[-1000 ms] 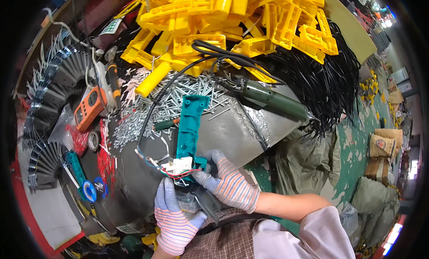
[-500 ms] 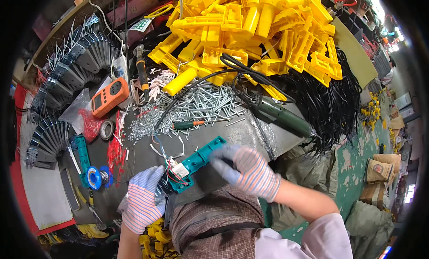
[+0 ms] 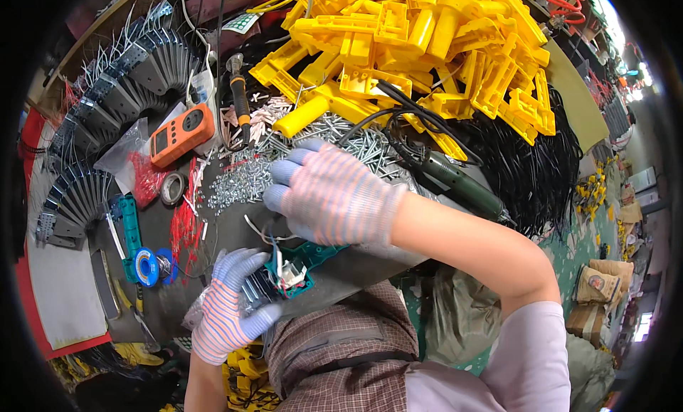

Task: The person assembles a plastic housing by inserting wires and a circuit board, then securing them with screws using a power screwdriver.

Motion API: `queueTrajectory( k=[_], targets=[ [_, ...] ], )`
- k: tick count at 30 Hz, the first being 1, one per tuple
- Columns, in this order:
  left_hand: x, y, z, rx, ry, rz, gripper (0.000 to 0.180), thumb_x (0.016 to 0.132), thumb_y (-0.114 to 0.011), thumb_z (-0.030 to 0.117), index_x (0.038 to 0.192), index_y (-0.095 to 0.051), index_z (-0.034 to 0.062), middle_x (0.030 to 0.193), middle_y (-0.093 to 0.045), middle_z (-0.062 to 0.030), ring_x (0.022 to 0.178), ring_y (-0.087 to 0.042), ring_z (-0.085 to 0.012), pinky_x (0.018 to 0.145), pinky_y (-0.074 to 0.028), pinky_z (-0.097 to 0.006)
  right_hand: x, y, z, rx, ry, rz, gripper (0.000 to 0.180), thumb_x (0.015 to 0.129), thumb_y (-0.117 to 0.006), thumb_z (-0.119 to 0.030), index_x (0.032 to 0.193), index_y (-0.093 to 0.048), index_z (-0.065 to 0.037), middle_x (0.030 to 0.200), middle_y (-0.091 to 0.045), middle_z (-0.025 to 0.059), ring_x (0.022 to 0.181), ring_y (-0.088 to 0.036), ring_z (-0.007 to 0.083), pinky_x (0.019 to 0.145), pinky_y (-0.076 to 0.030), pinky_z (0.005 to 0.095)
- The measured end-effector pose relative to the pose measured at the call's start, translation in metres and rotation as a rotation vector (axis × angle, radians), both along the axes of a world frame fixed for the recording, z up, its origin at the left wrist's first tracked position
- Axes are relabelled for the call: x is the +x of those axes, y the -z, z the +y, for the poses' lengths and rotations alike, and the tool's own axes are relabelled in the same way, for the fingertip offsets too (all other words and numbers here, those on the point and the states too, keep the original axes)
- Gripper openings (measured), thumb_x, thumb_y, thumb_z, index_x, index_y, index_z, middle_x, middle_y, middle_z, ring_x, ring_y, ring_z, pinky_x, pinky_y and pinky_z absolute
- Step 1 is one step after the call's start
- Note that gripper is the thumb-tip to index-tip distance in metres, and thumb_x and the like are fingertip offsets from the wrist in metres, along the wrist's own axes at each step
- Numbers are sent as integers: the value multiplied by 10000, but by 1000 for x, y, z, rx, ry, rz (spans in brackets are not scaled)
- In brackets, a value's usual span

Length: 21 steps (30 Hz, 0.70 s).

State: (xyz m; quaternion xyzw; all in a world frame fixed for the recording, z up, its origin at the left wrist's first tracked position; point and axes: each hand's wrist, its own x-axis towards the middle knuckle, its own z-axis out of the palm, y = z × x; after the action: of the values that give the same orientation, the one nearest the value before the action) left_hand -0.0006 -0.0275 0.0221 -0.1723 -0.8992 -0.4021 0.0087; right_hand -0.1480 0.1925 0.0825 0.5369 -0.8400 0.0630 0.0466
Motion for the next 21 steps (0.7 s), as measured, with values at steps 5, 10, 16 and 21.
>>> queueTrajectory(
  k=[5, 10, 16, 21],
  targets=[
    [-4, 3, 25, -213, -42, 94, 592, 689, -795, 386, 1193, -624, 127, 1121, -610, -85, 1108, -569, -296, 1158, -162, -654, 30, -10, 36, -211, -83, -237, 206, 703, -634, -175, 874, -572, -78, 889, -544, 113, 867, -572, 326, 794, -473, 426],
    [-5, 1, 29, -247, -59, 123, 462, 661, -797, 303, 1070, -655, 143, 1037, -614, -55, 1044, -584, -261, 1150, -166, -688, 65, -2, 50, -188, -58, -593, 428, 695, -661, -249, 1079, -598, -69, 1013, -605, 155, 929, -595, 370, 834, -487, 450],
    [-5, 1, 30, -232, -37, 196, 450, 640, -817, 267, 1027, -632, 131, 1008, -604, -76, 1014, -586, -294, 1144, -236, -632, 84, 28, 36, -195, 223, -659, 455, 845, -688, -316, 1211, -599, -61, 1025, -663, 163, 871, -663, 374, 750, -538, 460],
    [-6, -8, 9, -9, 15, -13, 414, 732, -780, 254, 1079, -624, 91, 1081, -633, -120, 1056, -596, -343, 1079, -368, -560, 87, 39, 22, -221, 224, -688, 249, 887, -630, -231, 1096, -629, -96, 990, -649, 134, 861, -662, 339, 744, -532, 439]
  ],
)
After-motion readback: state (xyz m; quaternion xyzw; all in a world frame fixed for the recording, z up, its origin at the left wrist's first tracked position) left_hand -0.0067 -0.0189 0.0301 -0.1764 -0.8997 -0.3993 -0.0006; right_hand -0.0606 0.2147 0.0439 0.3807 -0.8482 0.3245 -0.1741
